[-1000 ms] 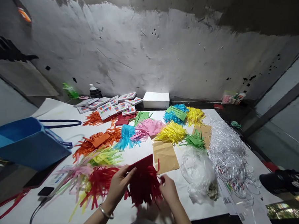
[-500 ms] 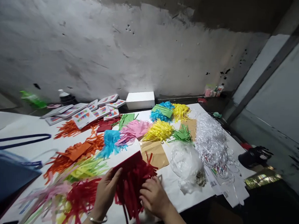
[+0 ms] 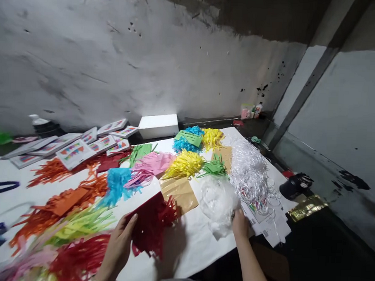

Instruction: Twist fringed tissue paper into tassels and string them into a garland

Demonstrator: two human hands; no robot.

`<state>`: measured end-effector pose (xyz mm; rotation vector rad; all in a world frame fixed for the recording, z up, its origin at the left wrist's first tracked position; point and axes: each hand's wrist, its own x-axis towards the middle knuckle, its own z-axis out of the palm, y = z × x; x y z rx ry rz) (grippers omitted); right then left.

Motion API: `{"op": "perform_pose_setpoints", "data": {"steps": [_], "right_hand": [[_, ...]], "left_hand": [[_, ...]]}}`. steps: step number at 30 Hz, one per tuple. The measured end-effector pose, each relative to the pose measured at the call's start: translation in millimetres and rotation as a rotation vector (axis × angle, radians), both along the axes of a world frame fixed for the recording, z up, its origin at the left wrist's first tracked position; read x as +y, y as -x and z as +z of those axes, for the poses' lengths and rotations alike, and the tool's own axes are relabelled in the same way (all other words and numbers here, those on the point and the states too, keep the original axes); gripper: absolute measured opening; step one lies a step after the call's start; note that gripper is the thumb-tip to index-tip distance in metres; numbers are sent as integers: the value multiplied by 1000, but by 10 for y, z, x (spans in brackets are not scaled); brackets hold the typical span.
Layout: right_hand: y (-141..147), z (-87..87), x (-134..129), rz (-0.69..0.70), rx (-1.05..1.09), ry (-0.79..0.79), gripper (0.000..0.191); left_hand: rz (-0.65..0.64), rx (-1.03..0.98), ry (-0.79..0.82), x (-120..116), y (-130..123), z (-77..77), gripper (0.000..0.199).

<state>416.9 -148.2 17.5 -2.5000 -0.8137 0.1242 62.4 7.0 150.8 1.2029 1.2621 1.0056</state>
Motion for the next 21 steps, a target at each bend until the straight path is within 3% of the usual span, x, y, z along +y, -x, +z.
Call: {"op": "perform_pose_setpoints", "data": {"steps": [4,7,9,11,13,14,17,21], "right_hand": [[-143,-31,-188,65,21,-2,15],[-59,186,-190,93,-18,-63,9],[312,437,-69,155,-103,-245,20],[909,719,131,445,-72,-444,24],[1560,967,366,808,-10,-483,21],[1843,1062,477,903,-29,-492,23],[2370,1208,707,945,-157,-472,27],[2468,1239,752,887,-99,-437,22]], "left_hand": [[-39,-101,75,-56,-2,-42,53],[-44,-155,116,-142,7,-67,48],[-59,-189,134,-220,-16,-69,45],[-99,-217,147,-308,-66,-62,45],[-140,-239,143,-396,-124,-57,45],[-146,-251,135,-436,-147,-58,44],[-117,-281,129,-523,-156,-81,46],[-73,-273,132,-569,-57,-137,43]]}}
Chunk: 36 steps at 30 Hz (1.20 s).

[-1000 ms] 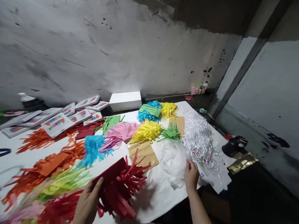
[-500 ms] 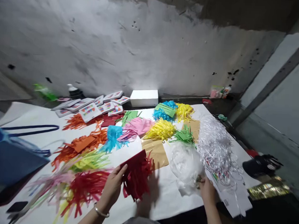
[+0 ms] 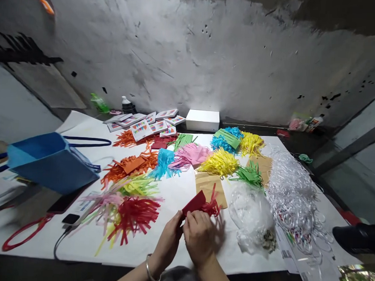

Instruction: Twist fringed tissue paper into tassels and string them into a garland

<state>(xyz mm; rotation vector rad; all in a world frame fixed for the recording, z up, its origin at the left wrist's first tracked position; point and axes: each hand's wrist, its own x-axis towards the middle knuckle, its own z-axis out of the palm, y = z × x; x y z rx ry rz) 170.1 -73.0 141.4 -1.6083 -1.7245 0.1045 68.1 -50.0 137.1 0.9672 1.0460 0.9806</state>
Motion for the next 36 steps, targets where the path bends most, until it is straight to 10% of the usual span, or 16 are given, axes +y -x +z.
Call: {"op": "perform_pose_setpoints", "data": {"steps": [9,24,36], "right_hand": [[-106,139,75,136,596,330,16],[66,-79,-59,-83,-49,107,25],[24,29,36,29,677,299,15]], "left_hand": [[-24,-123,39,14,136,-62,40],[52,-16,-1,-20,106,-159,37],[55,-100,13,-8,122,-161,31]]}}
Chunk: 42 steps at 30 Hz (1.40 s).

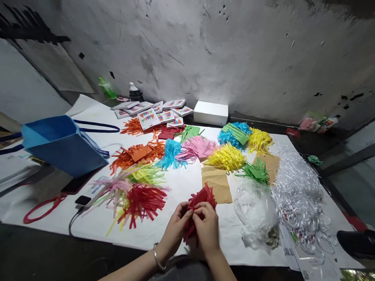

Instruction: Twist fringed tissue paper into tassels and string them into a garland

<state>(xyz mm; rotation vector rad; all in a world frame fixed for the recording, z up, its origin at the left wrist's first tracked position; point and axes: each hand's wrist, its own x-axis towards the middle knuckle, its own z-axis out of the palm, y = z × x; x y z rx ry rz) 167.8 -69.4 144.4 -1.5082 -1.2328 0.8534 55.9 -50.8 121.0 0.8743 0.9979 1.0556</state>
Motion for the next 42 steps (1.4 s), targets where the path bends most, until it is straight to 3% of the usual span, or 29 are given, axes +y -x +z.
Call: {"op": "perform_pose_setpoints", "data": {"steps": [3,5,7,11,14,18,23,25,29,32,35,42], "right_hand": [[-111,32,41,92,145,71,10],[-164,55,57,117,128,76,10],[-183,65,59,109,-19,28,11],[-157,37,33,19,-565,-200,13],[-164,29,11,116,-735,-227,27],[-265,74,12,266,-534,-18,26],[-400,84,47,283,-68,199,22],[-422,88,47,264,-20,222,19],[-426,141,15,228,34,187,18],[-405,165,-7,267,154,196,20],[-368,161,-18,241,198,150,20],[-293,241,-84,161,-301,-139,20]], "left_hand": [[-76,42,-18,56,61,17,29],[-133,120,-59,85,98,38,27],[-187,231,-126,102,123,63,25],[-216,486,-307,110,150,108,20],[-251,612,-443,131,190,125,19],[-394,673,-583,224,318,163,18],[-572,615,-629,325,448,243,27],[-557,610,-625,323,448,241,24],[-411,633,-583,288,402,187,19],[-323,636,-561,276,366,175,17],[-306,605,-551,279,334,203,17],[-267,561,-501,257,268,253,19]]}}
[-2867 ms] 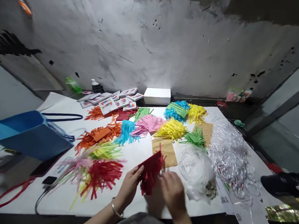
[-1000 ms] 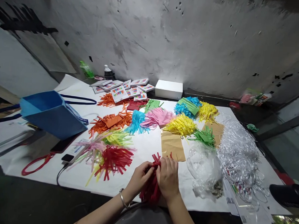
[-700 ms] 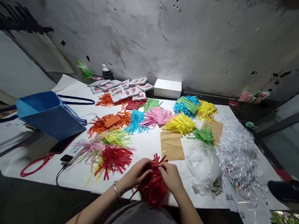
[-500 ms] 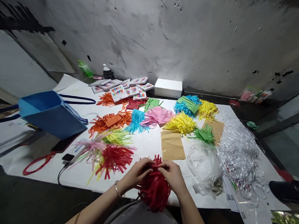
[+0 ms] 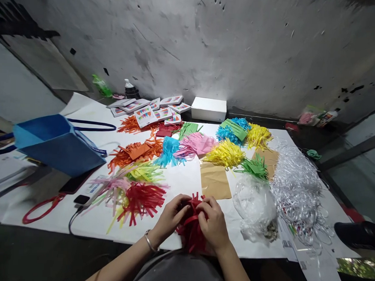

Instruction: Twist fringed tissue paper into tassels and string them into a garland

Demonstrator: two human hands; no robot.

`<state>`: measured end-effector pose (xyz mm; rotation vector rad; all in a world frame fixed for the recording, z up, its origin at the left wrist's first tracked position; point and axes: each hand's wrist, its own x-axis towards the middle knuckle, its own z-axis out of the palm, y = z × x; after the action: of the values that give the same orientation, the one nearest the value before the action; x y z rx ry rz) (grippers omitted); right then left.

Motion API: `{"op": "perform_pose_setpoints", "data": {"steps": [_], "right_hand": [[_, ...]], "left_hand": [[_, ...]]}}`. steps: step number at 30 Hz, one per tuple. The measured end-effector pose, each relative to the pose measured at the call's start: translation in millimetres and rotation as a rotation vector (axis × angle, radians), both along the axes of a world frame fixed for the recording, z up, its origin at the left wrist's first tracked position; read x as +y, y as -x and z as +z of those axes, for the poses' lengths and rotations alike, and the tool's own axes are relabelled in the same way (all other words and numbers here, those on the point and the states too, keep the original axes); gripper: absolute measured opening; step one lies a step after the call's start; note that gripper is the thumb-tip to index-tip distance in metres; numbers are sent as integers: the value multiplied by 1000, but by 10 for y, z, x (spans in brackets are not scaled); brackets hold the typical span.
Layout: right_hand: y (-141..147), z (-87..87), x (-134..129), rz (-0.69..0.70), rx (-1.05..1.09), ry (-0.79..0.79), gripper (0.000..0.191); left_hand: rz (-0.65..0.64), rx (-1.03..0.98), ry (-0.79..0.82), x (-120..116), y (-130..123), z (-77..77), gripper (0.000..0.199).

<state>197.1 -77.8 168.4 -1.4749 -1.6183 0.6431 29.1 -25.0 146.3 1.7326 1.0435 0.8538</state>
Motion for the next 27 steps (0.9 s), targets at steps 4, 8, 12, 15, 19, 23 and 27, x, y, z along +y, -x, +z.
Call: {"op": "perform_pose_setpoints", "data": {"steps": [4,8,12,15,19,23,27], "right_hand": [[14,1,-7,-49,-92,0,12],[22,-42,30,-49,-80,29,17],[32,-51,51,-27,-81,57,19],[43,-45,47,-40,-155,40,9],[50,-38,56,-34,-172,25,13],[27,-35,88,4,25,99,22],[-3,-80,97,25,305,241,30]], "left_hand": [[17,1,-18,-21,-21,2,19],[22,20,-32,-27,-25,-1,19],[17,26,-48,-26,-21,-18,20],[13,44,-66,-23,-19,-35,19],[-8,86,-92,-21,-22,-47,19],[-27,115,-116,-15,-10,-49,21],[-108,158,-172,12,32,-75,27]]}}
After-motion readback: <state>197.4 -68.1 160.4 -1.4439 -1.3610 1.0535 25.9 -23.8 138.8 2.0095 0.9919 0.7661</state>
